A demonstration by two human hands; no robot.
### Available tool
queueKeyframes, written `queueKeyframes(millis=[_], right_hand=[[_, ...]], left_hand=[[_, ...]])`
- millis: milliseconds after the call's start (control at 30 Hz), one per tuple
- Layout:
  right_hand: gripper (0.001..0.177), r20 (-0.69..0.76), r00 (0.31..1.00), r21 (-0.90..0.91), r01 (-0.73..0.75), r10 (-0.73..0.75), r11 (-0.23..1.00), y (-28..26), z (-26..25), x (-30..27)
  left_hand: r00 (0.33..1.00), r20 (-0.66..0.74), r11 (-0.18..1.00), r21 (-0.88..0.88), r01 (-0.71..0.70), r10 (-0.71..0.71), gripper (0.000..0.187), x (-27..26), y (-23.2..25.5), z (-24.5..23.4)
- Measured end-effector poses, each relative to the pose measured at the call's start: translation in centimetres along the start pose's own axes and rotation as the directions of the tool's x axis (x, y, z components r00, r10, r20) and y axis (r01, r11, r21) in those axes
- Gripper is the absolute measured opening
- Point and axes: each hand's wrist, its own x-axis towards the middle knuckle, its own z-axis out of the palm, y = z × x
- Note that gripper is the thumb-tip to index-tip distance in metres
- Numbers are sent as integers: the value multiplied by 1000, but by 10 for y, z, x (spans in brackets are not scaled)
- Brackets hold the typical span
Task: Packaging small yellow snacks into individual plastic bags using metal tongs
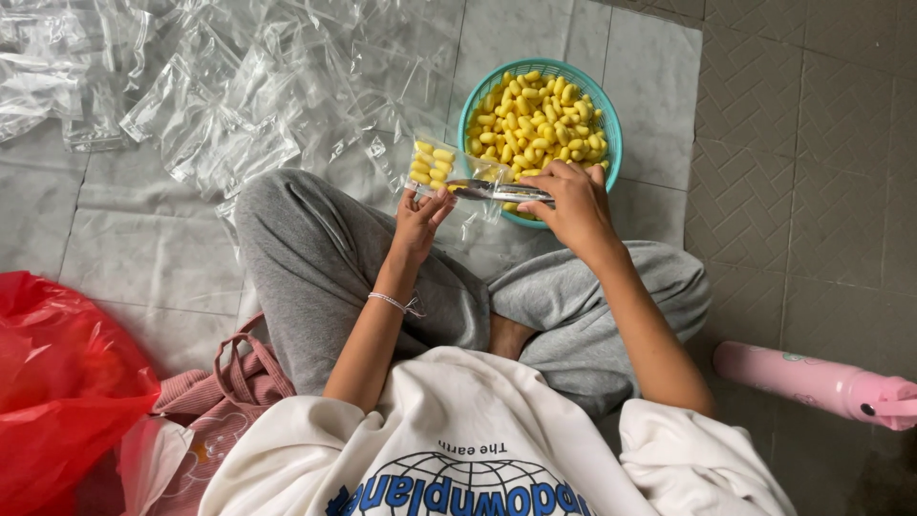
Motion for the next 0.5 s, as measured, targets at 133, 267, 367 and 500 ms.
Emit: queueKeyframes(millis=[133, 267, 367, 500], right_hand=[[40, -40, 999, 16, 9, -9, 1000, -3, 4, -6], [38, -17, 999, 84, -32, 33, 996, -7, -7, -8], [39, -8, 999, 121, -50, 51, 991, -4, -6, -10], [35, -31, 998, 112, -55, 59, 992, 2, 1, -10]], left_hand=[[1000, 13, 1000, -14, -1, 1, 50, -8, 11, 9], [1000, 15, 999, -37, -4, 5, 50, -3, 5, 5], [999, 42, 997, -69, -19, 22, 53, -9, 11, 10], [998, 59, 997, -76, -18, 22, 53, -6, 9, 8]])
